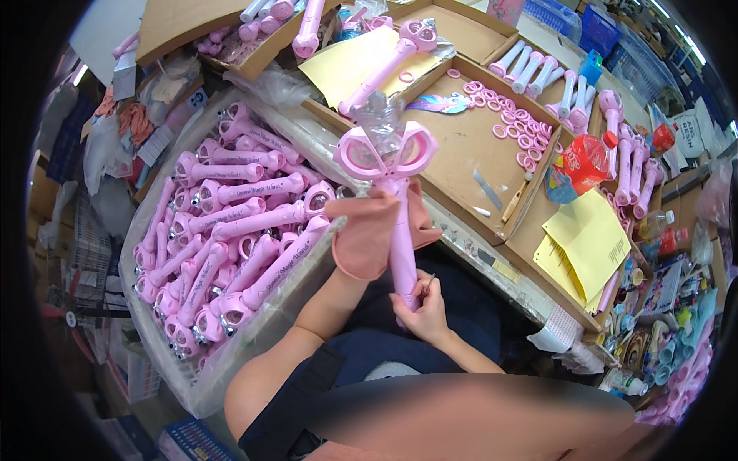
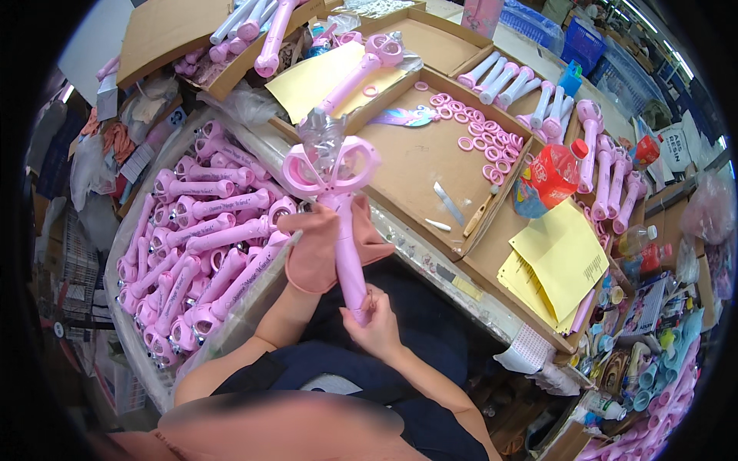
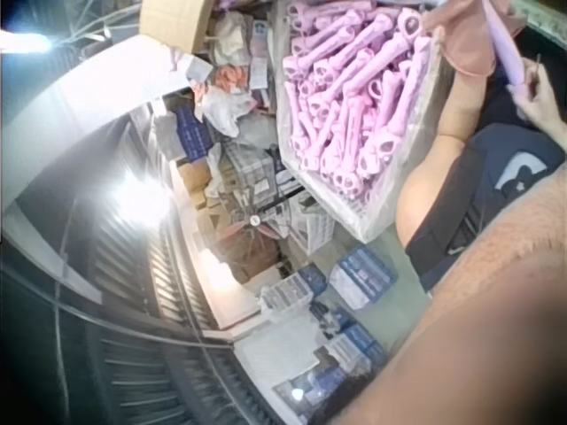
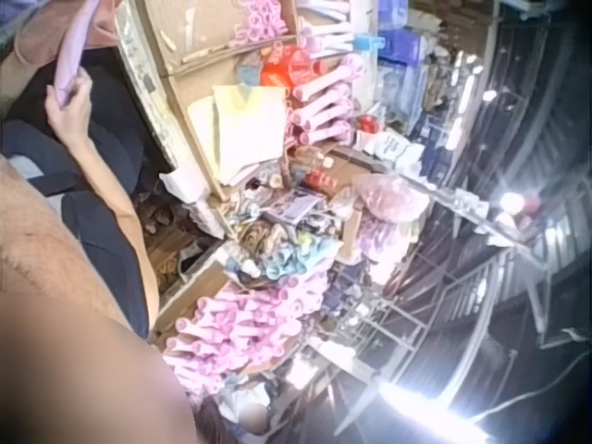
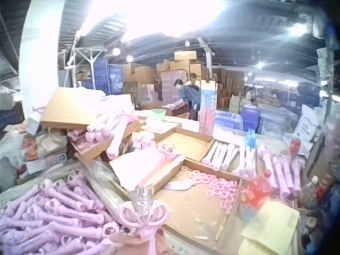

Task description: The person assembles pink light-up wands by inserting a clear plastic piece into the top of each wand and using a small metal tool to adjust internal components. The person handles the wands one at a time, testing the light function after each adjustment.

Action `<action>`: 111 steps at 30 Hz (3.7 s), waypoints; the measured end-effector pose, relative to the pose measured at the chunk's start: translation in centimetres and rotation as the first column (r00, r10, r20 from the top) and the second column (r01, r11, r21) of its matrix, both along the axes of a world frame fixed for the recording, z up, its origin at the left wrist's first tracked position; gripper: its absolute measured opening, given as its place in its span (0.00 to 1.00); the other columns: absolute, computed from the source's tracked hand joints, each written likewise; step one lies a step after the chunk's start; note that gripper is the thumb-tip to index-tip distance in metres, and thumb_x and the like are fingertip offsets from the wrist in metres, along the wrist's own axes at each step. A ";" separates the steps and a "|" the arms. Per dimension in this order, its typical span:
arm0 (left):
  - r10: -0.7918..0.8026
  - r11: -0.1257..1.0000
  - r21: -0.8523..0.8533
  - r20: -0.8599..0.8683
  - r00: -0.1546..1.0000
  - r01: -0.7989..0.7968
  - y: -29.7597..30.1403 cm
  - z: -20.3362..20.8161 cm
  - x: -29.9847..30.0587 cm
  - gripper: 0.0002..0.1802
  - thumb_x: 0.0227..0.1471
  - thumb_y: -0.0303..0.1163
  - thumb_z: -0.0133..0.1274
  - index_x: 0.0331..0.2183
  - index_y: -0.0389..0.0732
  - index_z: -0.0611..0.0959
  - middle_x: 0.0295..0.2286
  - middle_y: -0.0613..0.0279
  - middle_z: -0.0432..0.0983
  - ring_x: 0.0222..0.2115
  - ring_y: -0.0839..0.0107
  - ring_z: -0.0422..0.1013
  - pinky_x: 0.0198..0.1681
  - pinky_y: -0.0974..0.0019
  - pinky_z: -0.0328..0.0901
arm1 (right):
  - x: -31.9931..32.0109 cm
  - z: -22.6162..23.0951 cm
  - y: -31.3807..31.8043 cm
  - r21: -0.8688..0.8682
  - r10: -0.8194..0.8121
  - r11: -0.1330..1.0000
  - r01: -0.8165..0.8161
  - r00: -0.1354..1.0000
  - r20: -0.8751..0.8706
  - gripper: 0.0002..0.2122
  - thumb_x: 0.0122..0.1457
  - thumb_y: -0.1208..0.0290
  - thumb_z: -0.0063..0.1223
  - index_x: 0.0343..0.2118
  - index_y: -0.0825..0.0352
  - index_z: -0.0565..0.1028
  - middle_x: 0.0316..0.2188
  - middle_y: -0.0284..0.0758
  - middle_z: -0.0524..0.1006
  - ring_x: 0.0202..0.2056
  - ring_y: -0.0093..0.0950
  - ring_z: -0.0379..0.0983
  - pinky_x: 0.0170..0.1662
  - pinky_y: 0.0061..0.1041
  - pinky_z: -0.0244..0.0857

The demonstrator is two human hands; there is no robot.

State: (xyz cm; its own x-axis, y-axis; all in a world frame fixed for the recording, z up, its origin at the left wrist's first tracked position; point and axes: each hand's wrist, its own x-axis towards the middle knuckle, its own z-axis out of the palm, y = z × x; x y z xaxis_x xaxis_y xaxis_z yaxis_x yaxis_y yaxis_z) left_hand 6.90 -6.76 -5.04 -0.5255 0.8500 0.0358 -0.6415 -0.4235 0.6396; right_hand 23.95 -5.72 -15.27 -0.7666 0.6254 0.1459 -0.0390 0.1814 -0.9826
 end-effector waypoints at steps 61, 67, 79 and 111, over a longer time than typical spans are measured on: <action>0.121 0.982 0.022 -0.832 0.542 -0.186 0.1 -3.0 1.8 0.15 0.63 0.34 0.44 0.39 0.29 0.72 0.28 0.43 0.75 0.25 0.50 0.77 0.31 0.59 0.74 | 1.9 -0.3 1.3 0.232 -0.088 0.970 0.070 0.994 0.069 0.21 0.50 0.66 0.72 0.32 0.65 0.65 0.22 0.37 0.73 0.19 0.31 0.71 0.23 0.28 0.66; -0.141 0.987 0.070 -0.073 0.987 0.146 1.0 -0.3 -0.7 0.38 0.60 0.63 0.36 0.39 0.30 0.69 0.30 0.37 0.75 0.21 0.43 0.77 0.19 0.58 0.73 | 2.5 -0.5 1.0 0.207 -0.008 0.978 0.001 0.999 0.037 0.22 0.51 0.67 0.71 0.33 0.66 0.62 0.41 0.52 0.76 0.28 0.36 0.76 0.30 0.29 0.70; -0.218 0.974 -0.010 0.263 0.940 0.228 1.1 -1.9 0.7 0.35 0.58 0.57 0.26 0.38 0.33 0.72 0.26 0.43 0.72 0.34 0.43 0.72 0.32 0.39 0.72 | 2.6 0.6 1.1 0.040 0.033 0.999 -0.035 0.999 0.036 0.20 0.55 0.67 0.68 0.32 0.64 0.61 0.24 0.36 0.75 0.21 0.19 0.72 0.22 0.22 0.64; -0.002 0.983 -0.149 -0.596 0.803 -0.108 1.1 1.9 -2.2 0.31 0.66 0.54 0.33 0.44 0.31 0.70 0.27 0.41 0.75 0.19 0.53 0.74 0.20 0.57 0.72 | -1.7 11.1 10.3 0.725 -0.189 0.661 0.194 0.978 -0.089 0.06 0.54 0.73 0.62 0.34 0.64 0.76 0.21 0.33 0.75 0.18 0.31 0.72 0.22 0.27 0.65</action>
